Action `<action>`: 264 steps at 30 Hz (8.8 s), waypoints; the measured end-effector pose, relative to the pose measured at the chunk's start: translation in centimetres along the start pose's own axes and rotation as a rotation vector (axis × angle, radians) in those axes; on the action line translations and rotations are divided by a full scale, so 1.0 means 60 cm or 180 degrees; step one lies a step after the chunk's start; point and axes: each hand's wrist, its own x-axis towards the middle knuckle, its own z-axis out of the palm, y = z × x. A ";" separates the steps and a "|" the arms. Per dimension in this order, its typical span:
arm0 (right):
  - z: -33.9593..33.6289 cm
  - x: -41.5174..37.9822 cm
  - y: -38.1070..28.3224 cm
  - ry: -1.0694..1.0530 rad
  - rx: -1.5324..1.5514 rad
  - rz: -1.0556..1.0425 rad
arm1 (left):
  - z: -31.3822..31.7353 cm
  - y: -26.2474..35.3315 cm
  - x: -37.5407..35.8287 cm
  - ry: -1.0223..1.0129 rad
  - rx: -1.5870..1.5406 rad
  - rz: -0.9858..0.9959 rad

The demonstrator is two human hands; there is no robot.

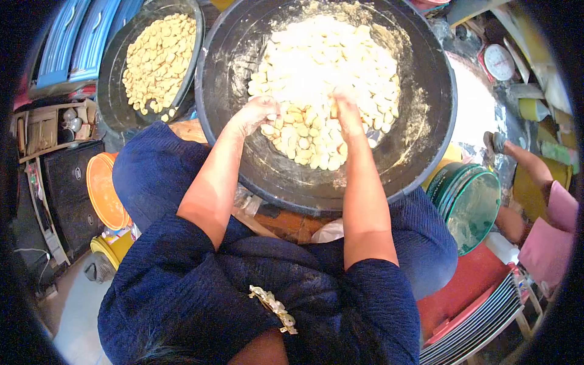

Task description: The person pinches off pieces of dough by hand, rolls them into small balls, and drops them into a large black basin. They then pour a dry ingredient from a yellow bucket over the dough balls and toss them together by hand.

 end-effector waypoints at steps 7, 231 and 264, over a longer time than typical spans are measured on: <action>-0.105 0.056 0.098 0.1045 -0.2217 0.0745 | -0.065 -0.070 0.093 0.0095 0.0082 -0.0214; 0.057 0.088 0.054 0.0012 0.0064 -0.0433 | -0.009 0.011 0.135 -0.0063 -0.0123 0.0414; -0.192 0.096 0.187 0.0006 -0.2376 0.1012 | 0.069 -0.156 0.081 -0.0641 0.2337 -0.0862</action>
